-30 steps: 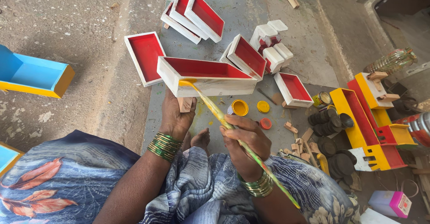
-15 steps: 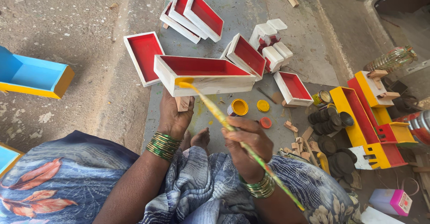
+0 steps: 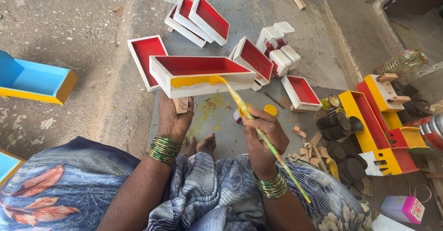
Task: The person paints the exterior edges of small wooden boxes with yellow paint using a brush. They wipe the box with a cloth, then pick up another box and continue painting the edges yellow. The interior of the boxes is already painted red.
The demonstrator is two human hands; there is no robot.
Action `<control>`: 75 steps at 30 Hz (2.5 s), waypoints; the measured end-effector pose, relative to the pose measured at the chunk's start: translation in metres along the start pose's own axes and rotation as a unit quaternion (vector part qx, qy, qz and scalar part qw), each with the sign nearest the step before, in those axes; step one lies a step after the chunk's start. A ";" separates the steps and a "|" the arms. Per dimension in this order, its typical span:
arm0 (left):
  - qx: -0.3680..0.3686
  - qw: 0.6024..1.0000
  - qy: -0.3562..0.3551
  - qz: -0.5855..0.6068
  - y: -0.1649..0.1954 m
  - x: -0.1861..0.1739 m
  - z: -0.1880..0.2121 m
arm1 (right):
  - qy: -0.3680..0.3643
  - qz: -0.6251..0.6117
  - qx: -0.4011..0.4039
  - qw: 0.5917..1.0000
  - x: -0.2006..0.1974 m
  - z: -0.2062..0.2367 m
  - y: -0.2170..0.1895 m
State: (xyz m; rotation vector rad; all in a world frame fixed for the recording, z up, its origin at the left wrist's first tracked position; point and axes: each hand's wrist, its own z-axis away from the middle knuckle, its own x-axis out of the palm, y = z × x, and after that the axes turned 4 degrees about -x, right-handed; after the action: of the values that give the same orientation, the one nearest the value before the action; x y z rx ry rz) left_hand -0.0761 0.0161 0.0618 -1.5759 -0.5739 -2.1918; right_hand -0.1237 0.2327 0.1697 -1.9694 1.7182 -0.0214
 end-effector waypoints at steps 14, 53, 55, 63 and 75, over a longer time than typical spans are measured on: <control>0.067 0.998 0.000 0.004 0.001 -0.006 -0.010 | -0.062 0.062 -0.180 0.980 0.015 0.002 -0.015; 0.055 0.998 -0.014 -0.004 -0.005 -0.006 -0.008 | -0.065 -0.082 -0.042 0.994 0.016 0.012 -0.025; 0.050 0.999 0.007 -0.007 -0.007 -0.006 -0.007 | -0.065 -0.066 -0.043 0.995 0.020 0.011 -0.022; 0.047 0.999 -0.011 -0.021 -0.006 -0.005 -0.009 | -0.039 -0.043 -0.028 0.998 0.005 0.006 -0.018; 0.054 0.997 -0.045 -0.026 -0.010 -0.013 -0.015 | -0.086 -0.089 -0.061 0.990 0.012 0.003 -0.016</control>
State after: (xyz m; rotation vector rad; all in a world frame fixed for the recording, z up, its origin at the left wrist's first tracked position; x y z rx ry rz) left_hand -0.0896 0.0169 0.0441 -1.6271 -0.7541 -2.0971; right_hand -0.1060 0.2231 0.1696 -2.1412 1.4616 0.1880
